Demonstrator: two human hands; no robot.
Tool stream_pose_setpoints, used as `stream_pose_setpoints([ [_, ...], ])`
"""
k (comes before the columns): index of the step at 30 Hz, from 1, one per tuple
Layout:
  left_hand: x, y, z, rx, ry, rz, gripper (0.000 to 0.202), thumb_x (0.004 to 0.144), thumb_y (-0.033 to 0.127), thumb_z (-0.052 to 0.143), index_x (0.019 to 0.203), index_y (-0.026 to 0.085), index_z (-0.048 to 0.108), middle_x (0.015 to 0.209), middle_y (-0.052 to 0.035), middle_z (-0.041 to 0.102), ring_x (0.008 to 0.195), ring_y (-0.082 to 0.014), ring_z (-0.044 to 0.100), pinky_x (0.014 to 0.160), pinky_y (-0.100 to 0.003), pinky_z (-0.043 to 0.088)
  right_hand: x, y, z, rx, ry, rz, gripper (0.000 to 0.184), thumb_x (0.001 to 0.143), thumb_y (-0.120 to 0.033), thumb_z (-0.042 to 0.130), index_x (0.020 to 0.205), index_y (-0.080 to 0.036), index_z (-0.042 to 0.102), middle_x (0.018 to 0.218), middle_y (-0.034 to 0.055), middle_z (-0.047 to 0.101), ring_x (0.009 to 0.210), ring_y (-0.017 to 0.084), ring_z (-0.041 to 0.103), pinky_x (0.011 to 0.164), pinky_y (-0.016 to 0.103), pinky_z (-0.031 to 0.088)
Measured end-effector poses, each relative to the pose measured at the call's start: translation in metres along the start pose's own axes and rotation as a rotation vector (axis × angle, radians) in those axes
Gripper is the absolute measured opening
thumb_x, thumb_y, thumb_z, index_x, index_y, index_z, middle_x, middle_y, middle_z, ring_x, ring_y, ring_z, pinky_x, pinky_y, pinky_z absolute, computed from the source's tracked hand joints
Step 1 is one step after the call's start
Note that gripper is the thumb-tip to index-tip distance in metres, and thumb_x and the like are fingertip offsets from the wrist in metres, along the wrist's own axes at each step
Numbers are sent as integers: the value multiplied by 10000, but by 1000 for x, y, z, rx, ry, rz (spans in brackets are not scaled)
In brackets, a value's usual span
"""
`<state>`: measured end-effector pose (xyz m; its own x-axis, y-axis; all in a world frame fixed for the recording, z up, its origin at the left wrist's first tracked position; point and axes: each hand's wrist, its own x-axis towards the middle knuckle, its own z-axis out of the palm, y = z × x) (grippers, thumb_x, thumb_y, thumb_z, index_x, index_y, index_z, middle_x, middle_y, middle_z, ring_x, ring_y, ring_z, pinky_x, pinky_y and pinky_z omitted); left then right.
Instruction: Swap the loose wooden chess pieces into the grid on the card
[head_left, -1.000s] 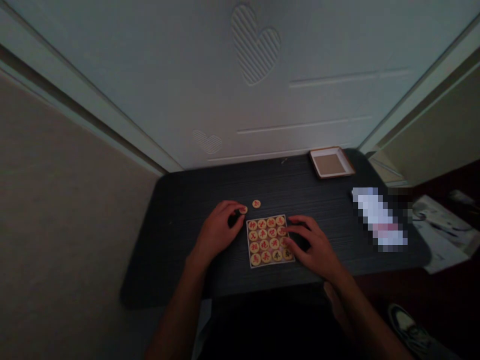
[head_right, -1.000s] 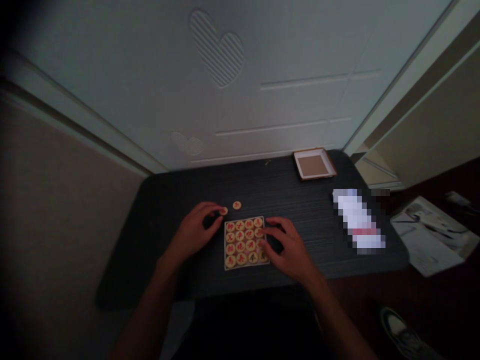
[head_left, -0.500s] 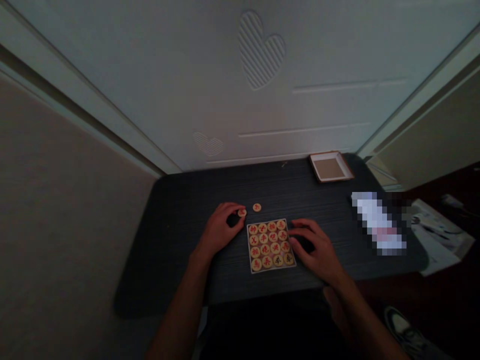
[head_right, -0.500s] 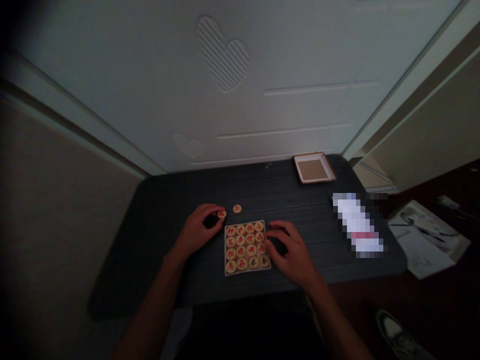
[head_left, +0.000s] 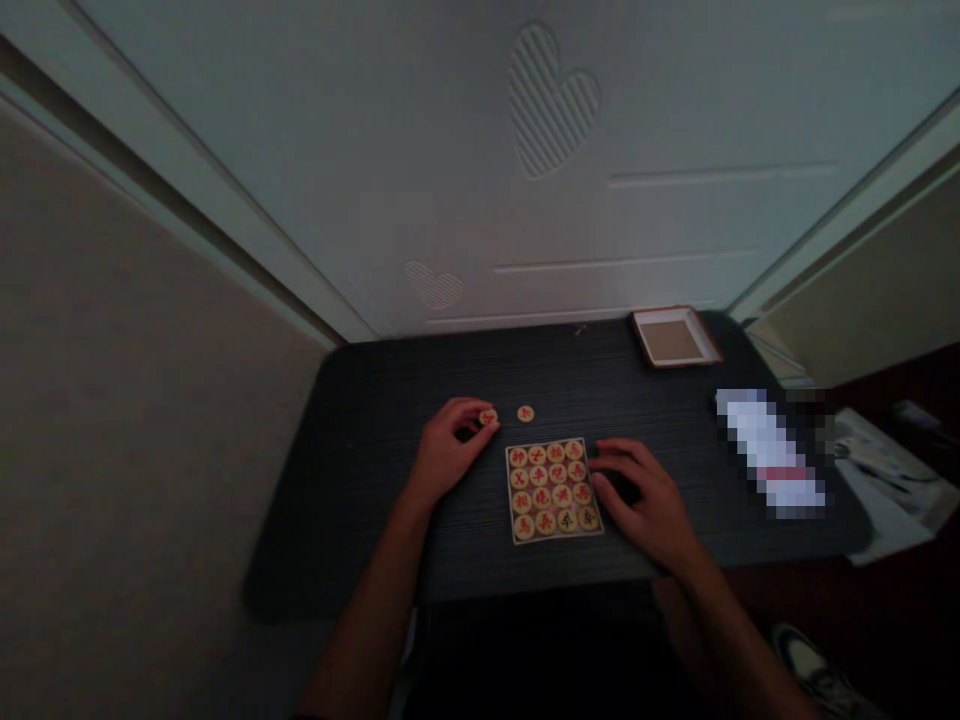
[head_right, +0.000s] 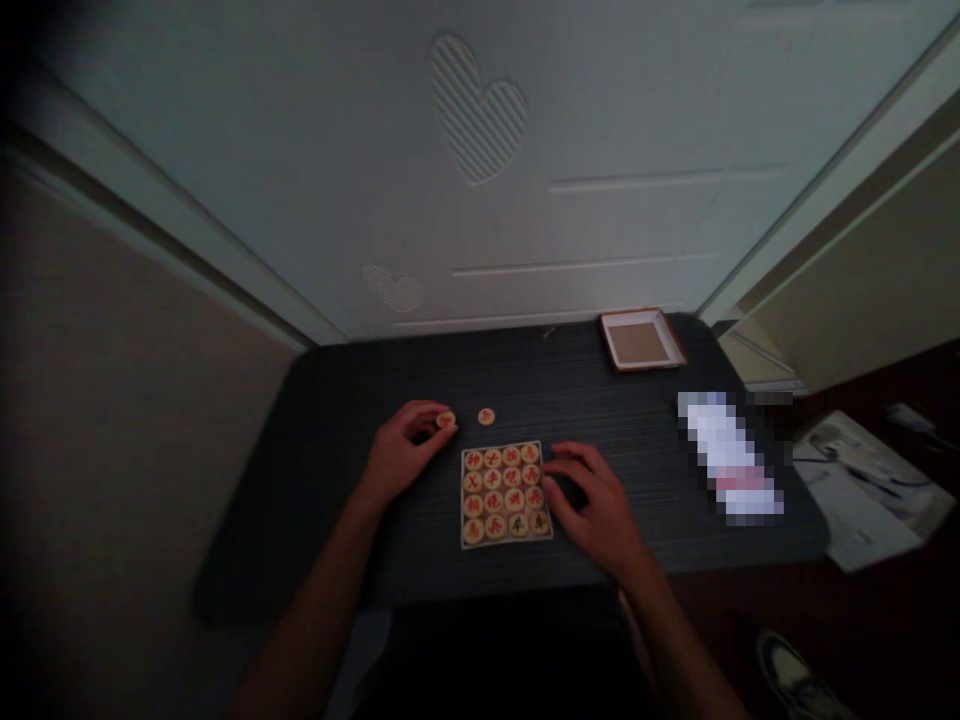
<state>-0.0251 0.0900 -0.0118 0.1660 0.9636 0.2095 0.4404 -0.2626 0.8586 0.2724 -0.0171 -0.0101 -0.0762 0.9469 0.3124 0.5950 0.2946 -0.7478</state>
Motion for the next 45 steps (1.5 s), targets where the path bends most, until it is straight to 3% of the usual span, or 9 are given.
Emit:
stream_pose_setpoints([
  [5,-2,-2,6,-260,-7,-140,292,840,388,800,1019,204,660,1041,-72,800,987,-234,775,909,-390,629,0,0,0,1,-6,0,169,975,-311,640,1109,-273,737,1274,98,645,1183,261,650,1038,470,554],
  [10,-1,4,5,-349,-28,-252,330,845,437,794,987,187,632,1057,-108,807,804,-227,798,643,-298,628,0,0,0,4,4,-8,171,977,-312,638,1112,-274,736,1274,101,645,1183,261,649,1030,468,558],
  [14,1,8,3,-382,16,-267,335,862,441,785,980,174,619,1036,-115,810,795,-216,800,611,-258,603,1,-1,0,10,8,-9,171,976,-307,637,1107,-267,738,1270,100,647,1183,256,649,1036,459,553],
  [23,-10,45,0,-444,-15,-203,281,917,398,737,1045,178,618,1084,-114,804,808,-213,802,730,-313,645,1,2,0,17,7,-19,173,977,-304,631,1109,-273,739,1261,98,659,1183,254,652,1035,460,552],
  [32,-33,70,11,-234,-159,-69,220,983,343,648,1163,220,678,1145,-64,784,976,-209,784,892,-354,641,1,3,0,70,19,3,172,980,-310,626,1106,-281,739,1169,81,712,1106,246,682,988,444,564],
  [37,-39,87,21,-37,-211,61,164,934,299,715,1086,239,731,1057,-25,800,940,-188,770,883,-339,631,2,0,-3,109,18,25,160,982,-314,630,1100,-283,733,1083,60,750,1035,233,703,941,415,572],
  [41,-42,96,30,-47,-253,114,95,901,289,762,973,227,760,976,-23,800,884,-175,762,830,-303,623,-3,-10,-3,152,31,33,155,961,-317,663,1096,-283,733,1061,48,756,1004,220,710,905,379,577],
  [45,-47,101,37,-67,-257,141,135,878,345,793,973,250,792,978,-28,809,912,-200,768,894,-347,624,-11,-27,1,225,3,13,181,944,-319,691,1120,-281,709,1064,45,751,1001,214,712,893,362,579],
])
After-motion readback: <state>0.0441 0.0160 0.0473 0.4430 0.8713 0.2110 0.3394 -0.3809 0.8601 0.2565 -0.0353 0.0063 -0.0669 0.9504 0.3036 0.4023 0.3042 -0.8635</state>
